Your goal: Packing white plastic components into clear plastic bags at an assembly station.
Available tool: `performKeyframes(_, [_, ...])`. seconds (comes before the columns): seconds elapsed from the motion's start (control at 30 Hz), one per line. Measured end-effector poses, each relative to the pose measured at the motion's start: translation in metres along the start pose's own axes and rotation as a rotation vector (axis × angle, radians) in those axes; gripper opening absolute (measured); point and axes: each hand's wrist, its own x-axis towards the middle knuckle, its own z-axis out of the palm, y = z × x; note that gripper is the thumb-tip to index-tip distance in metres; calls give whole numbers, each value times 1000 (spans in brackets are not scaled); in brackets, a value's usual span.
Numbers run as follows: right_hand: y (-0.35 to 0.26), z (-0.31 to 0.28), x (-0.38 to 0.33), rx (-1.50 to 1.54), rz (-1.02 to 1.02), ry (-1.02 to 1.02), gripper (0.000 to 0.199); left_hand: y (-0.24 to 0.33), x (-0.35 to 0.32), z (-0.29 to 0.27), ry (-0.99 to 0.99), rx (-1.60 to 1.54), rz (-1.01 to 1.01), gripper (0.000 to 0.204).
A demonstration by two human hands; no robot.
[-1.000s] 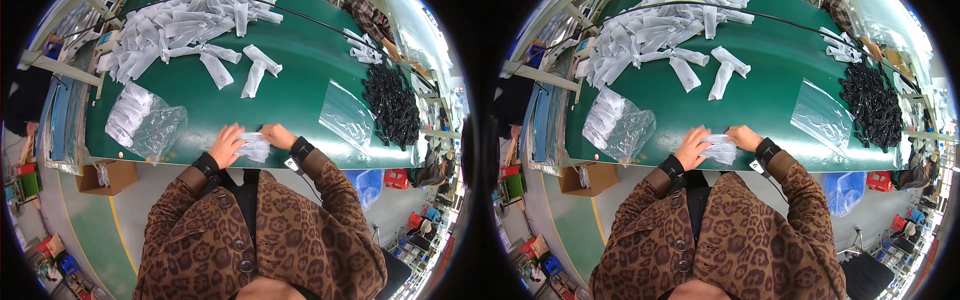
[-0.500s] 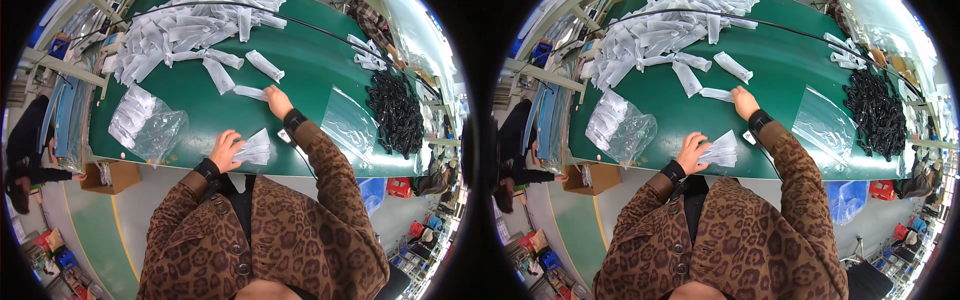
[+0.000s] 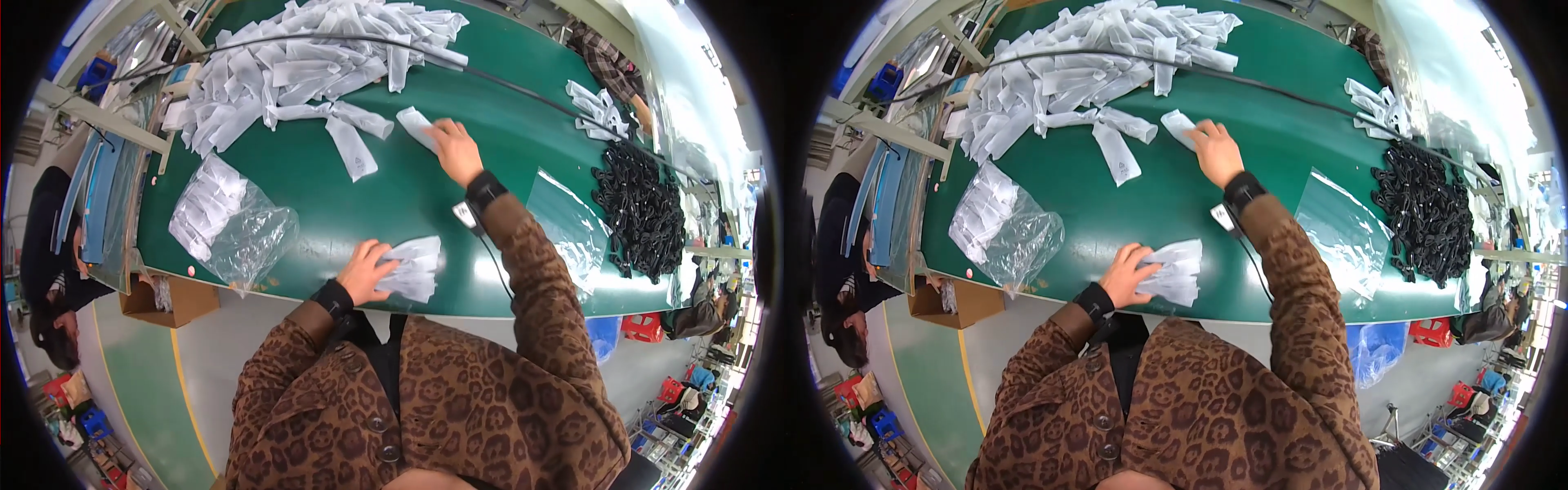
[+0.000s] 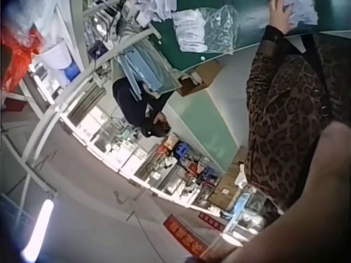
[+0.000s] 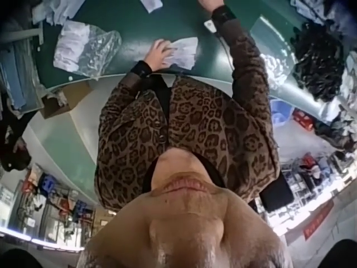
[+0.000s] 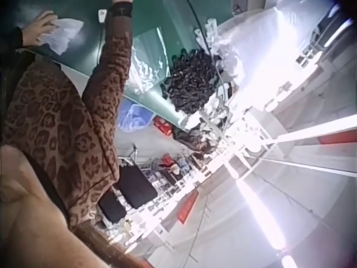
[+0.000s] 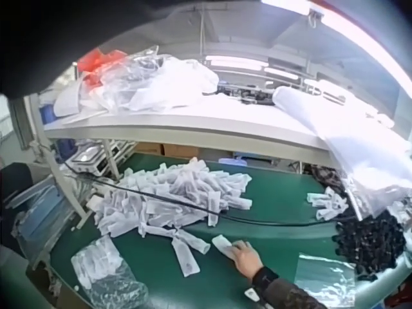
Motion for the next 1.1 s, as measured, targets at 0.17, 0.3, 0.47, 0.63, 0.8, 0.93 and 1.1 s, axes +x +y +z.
performKeyframes(0.17, [38,42,55,-265,126,-401,22,5,5,15,11,-14,33,73])
performKeyframes(0.3, [40,67,58,-184,96,-473,22,2,6,19,-33,-38,-76,92])
performKeyframes(0.47, [9,16,9,389,364,198,22,-3,3,18,-39,34,5,93])
performKeyframes(0.63, [-59,15,-91,1169,950,183,23,-17,0,20,3,40,41,91])
performKeyframes(0.8, [-71,6,-164,631,1060,231,33,-9,18,17,-58,24,83,95])
performKeyframes(0.93, [-72,-31,-156,440,807,204,22,-1,19,12,-27,-43,8,92])
performKeyframes(1.1, [-51,1,-168,376,247,-94,25,4,13,14,27,-97,7,88])
